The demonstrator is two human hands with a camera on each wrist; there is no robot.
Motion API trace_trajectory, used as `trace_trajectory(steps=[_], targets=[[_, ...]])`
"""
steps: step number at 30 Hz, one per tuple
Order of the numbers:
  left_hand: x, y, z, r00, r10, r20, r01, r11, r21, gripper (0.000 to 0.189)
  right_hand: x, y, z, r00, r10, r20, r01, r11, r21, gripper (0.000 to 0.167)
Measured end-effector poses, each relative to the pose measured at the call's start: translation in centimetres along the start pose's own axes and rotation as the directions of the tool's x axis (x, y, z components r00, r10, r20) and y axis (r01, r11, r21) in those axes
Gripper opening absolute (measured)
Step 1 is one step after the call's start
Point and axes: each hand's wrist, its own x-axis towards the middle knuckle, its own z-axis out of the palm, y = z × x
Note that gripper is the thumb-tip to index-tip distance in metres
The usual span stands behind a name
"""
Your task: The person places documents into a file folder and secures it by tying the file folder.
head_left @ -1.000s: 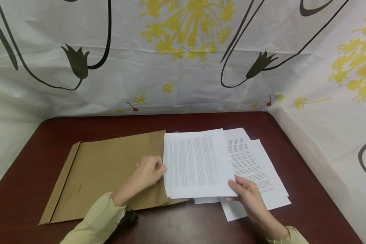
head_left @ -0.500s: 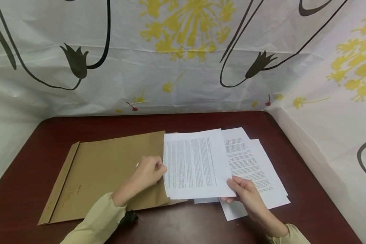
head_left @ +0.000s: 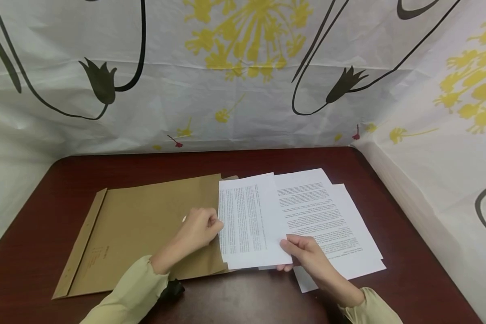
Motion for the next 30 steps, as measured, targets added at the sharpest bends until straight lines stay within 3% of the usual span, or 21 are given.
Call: trace_trajectory(steps=[7, 11, 14, 23, 30], targets=[[0.1, 0.1, 0.1, 1.000, 0.027, -0.001, -0.027, 1.000, -0.002, 0.024, 1.4, -0.4, 1.2, 0.999, -0.003, 0.052, 0.002, 1.000, 0.031, 0.034], [0.3, 0.3, 0.1, 1.000, 0.008, 0.020, -0.008, 1.000, -0.030, 0.022, 2.1, -0.4, 2.0, 0.991, -0.019, 0.131, 0.010, 0.998, 0.068, 0.029], [0.3, 0.4, 0.1, 0.999, -0.010, 0.030, 0.011, 0.998, -0.057, 0.021, 2.2, -0.3, 2.3, 0.989, -0.017, 0.145, 0.007, 0.997, 0.072, 0.027], [0.2, 0.3, 0.0, 0.999, -0.013, 0.035, 0.014, 0.998, -0.054, 0.021, 3.1, -0.7, 2.8, 0.988, -0.011, 0.157, 0.011, 1.000, -0.003, 0.026], [0.2, 0.5, 0.2, 1.000, 0.017, 0.010, -0.016, 0.998, -0.061, 0.024, 4.8, -1.1, 3.9, 0.963, -0.028, 0.267, 0.039, 0.999, -0.034, 0.025]])
